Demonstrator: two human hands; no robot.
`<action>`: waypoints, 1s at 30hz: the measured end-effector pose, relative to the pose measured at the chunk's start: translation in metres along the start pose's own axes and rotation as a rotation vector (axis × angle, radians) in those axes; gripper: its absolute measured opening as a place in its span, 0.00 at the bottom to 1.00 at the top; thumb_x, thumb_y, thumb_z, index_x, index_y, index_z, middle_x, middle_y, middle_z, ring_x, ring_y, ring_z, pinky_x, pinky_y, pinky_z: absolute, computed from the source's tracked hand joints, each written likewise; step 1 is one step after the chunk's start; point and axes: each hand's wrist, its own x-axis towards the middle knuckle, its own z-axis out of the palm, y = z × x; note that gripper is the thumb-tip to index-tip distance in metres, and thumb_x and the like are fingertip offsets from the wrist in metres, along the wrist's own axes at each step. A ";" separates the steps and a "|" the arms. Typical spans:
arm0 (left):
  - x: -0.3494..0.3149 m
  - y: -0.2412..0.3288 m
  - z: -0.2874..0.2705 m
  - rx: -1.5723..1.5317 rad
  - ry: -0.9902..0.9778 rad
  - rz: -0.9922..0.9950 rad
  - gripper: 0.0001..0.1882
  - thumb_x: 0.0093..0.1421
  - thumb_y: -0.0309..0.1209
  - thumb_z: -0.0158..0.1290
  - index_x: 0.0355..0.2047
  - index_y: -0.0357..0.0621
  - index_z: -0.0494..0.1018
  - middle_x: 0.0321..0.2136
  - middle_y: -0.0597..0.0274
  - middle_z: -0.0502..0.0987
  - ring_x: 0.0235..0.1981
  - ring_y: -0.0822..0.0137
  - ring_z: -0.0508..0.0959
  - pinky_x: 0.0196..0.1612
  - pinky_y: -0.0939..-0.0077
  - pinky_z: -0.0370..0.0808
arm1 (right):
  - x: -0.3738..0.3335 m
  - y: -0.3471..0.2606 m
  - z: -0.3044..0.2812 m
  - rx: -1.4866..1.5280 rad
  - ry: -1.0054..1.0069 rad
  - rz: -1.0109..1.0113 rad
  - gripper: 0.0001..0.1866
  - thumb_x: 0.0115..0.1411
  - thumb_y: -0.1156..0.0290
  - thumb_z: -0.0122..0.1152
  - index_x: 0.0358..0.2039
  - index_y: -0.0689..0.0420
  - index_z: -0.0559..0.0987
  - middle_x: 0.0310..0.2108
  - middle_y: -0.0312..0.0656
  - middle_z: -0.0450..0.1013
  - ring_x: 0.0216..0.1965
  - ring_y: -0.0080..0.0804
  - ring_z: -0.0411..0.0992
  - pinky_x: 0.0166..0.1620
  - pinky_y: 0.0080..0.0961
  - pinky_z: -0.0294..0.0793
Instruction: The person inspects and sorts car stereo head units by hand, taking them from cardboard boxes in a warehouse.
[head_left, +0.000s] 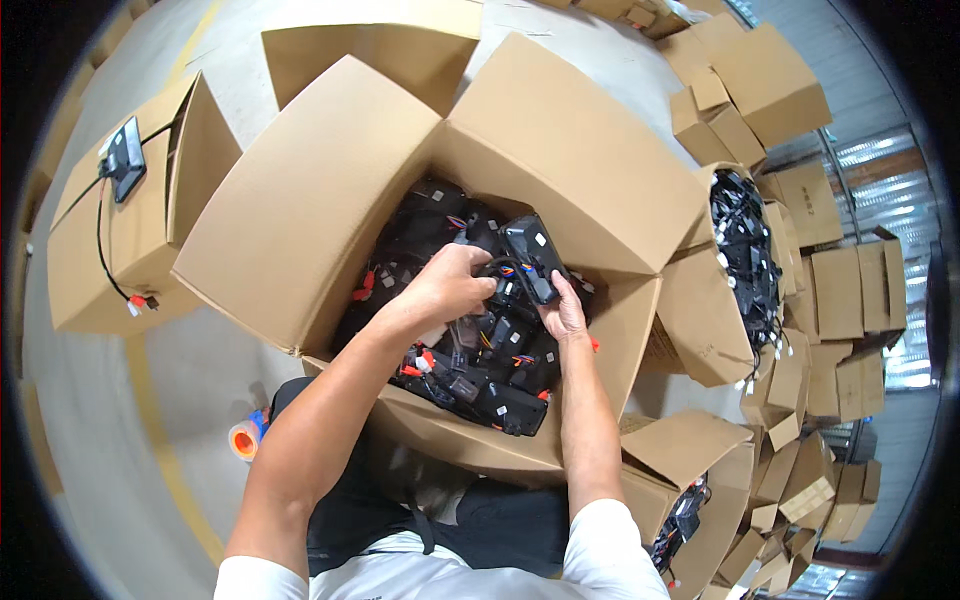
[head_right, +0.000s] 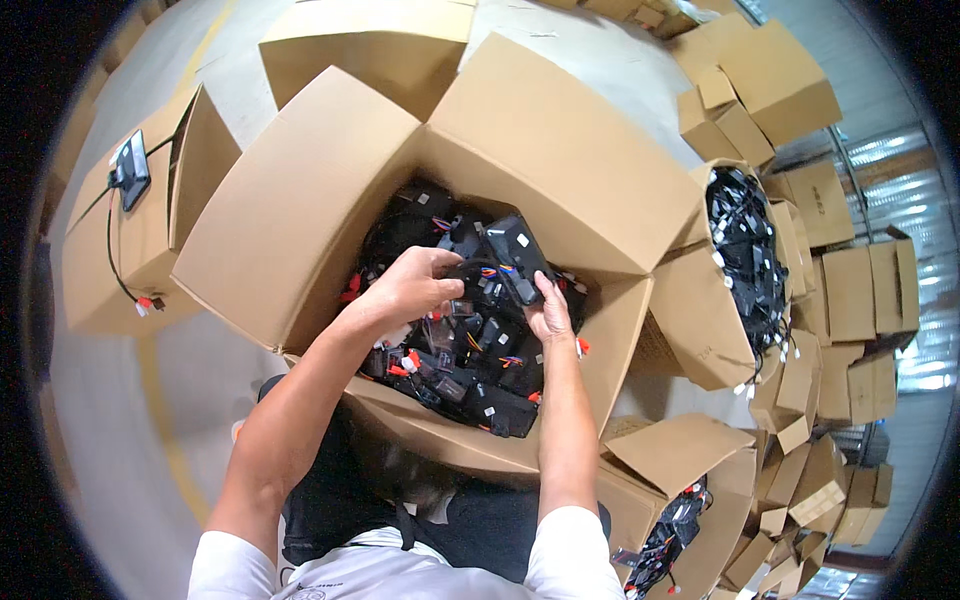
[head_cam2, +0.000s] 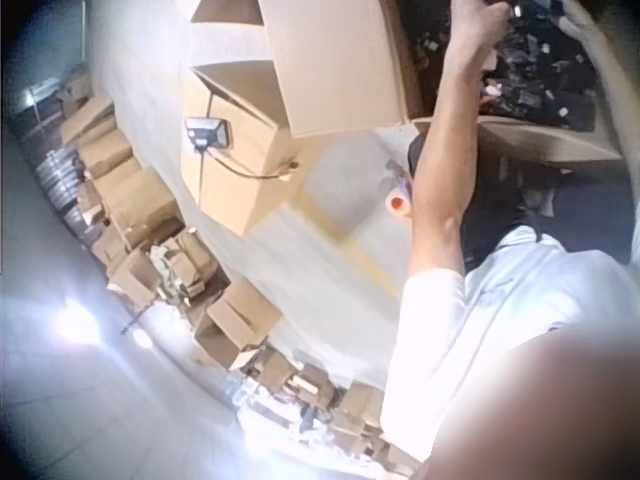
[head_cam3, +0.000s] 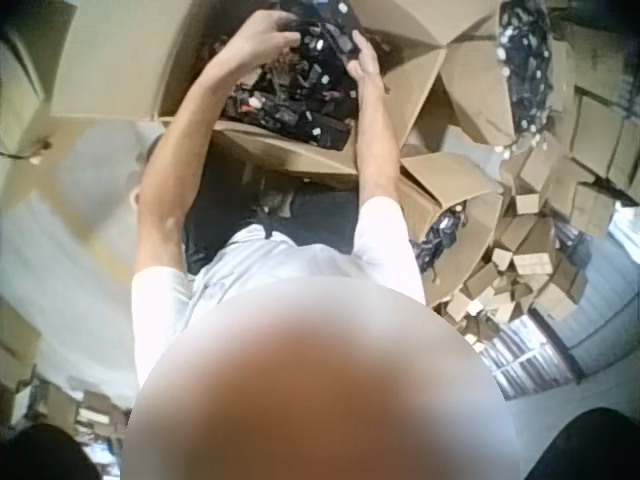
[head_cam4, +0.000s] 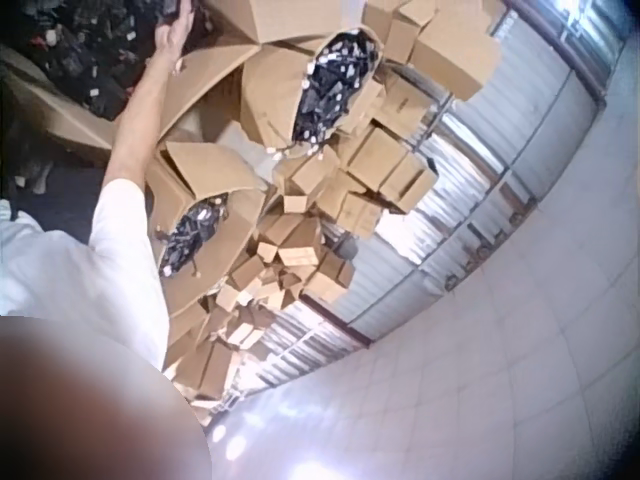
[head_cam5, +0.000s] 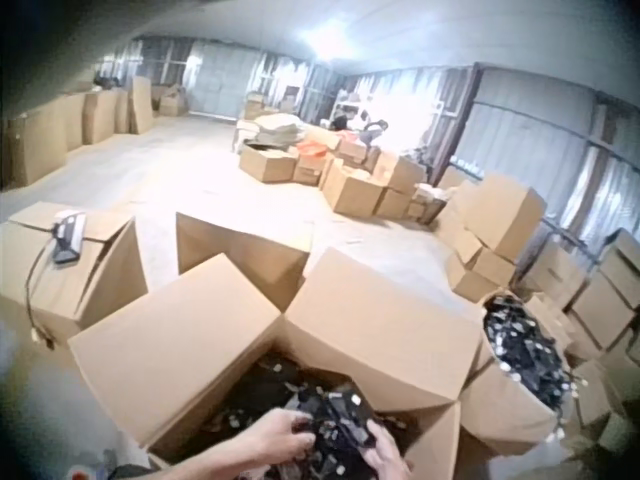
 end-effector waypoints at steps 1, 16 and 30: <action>0.001 0.000 -0.001 0.021 0.003 0.003 0.20 0.57 0.23 0.52 0.49 0.21 0.73 0.31 0.53 0.80 0.25 0.73 0.76 0.31 0.77 0.76 | 0.003 0.000 -0.002 -0.024 -0.021 0.003 0.22 0.62 0.68 0.64 0.56 0.59 0.73 0.53 0.43 0.74 0.54 0.37 0.72 0.60 0.40 0.70; 0.003 0.004 -0.017 -0.075 0.071 0.056 0.29 0.57 0.21 0.54 0.59 0.27 0.65 0.39 0.49 0.79 0.33 0.68 0.79 0.40 0.75 0.78 | -0.008 0.027 0.010 0.158 0.008 0.007 0.23 0.62 0.64 0.64 0.56 0.59 0.73 0.54 0.44 0.74 0.55 0.38 0.72 0.63 0.39 0.68; 0.004 -0.017 -0.019 0.840 0.392 0.336 0.25 0.51 0.13 0.46 0.50 0.41 0.75 0.39 0.50 0.78 0.45 0.51 0.76 0.59 0.56 0.64 | -0.007 0.053 0.039 0.078 0.274 -0.404 0.24 0.59 0.73 0.67 0.54 0.64 0.70 0.50 0.46 0.73 0.49 0.40 0.74 0.56 0.41 0.76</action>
